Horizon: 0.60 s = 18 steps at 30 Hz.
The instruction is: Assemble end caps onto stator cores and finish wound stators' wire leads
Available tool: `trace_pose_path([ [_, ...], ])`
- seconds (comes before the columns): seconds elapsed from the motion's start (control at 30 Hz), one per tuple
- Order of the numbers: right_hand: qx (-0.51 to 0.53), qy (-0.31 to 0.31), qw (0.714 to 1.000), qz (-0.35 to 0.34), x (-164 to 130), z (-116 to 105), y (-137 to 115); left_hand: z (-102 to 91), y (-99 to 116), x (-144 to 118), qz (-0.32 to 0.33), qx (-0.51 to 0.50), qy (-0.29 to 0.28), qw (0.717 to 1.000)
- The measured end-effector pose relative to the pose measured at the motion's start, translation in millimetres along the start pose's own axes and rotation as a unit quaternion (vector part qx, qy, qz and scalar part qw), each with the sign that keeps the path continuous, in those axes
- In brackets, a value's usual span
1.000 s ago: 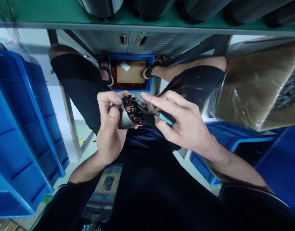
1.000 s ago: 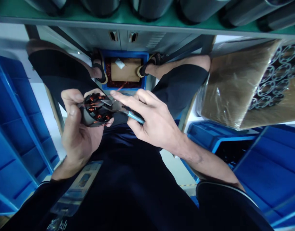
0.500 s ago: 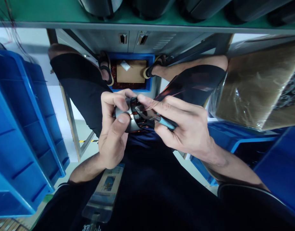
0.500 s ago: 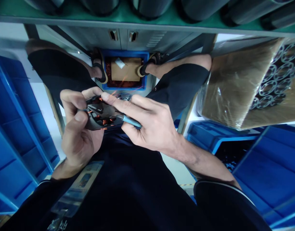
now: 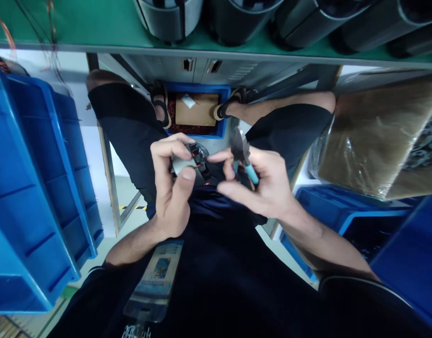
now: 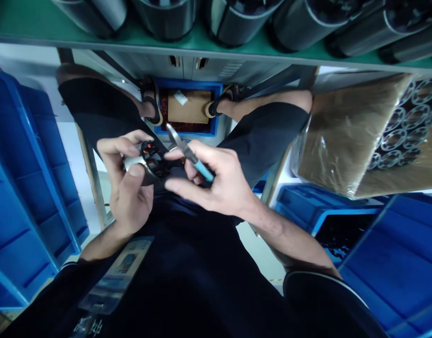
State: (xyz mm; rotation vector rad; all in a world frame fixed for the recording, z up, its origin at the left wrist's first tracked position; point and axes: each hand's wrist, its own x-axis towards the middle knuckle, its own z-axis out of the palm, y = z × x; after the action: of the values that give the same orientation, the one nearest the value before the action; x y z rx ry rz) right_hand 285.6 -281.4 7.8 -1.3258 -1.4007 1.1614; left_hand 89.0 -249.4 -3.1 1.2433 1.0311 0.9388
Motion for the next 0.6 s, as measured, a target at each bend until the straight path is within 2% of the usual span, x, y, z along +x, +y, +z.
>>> trace_pose_path([
  [0.1,0.066,-0.009,0.996,-0.059,4,13,1,-4.1,5,1,0.146,0.114,0.029,0.982],
  [0.17,0.070,-0.007,0.992,-0.104,8,18,2,-9.2,11,3,0.189,0.130,0.043,0.972],
  [0.27,0.048,-0.008,0.986,-0.159,12,18,4,-24.2,21,4,0.188,0.112,0.009,0.976],
  [0.37,0.054,-0.022,0.981,-0.184,15,20,3,-41.7,28,0,0.196,0.114,-0.032,0.973],
  [0.43,0.071,-0.036,0.980,-0.185,18,25,0,-50.4,31,-8,0.195,0.126,-0.026,0.972],
  [0.53,0.084,-0.077,0.978,-0.172,26,37,-9,-64.3,36,-24,0.151,0.136,0.020,0.979],
  [0.6,0.087,-0.113,0.977,-0.156,32,44,-16,-84.5,41,-34,0.143,0.168,0.046,0.974],
])
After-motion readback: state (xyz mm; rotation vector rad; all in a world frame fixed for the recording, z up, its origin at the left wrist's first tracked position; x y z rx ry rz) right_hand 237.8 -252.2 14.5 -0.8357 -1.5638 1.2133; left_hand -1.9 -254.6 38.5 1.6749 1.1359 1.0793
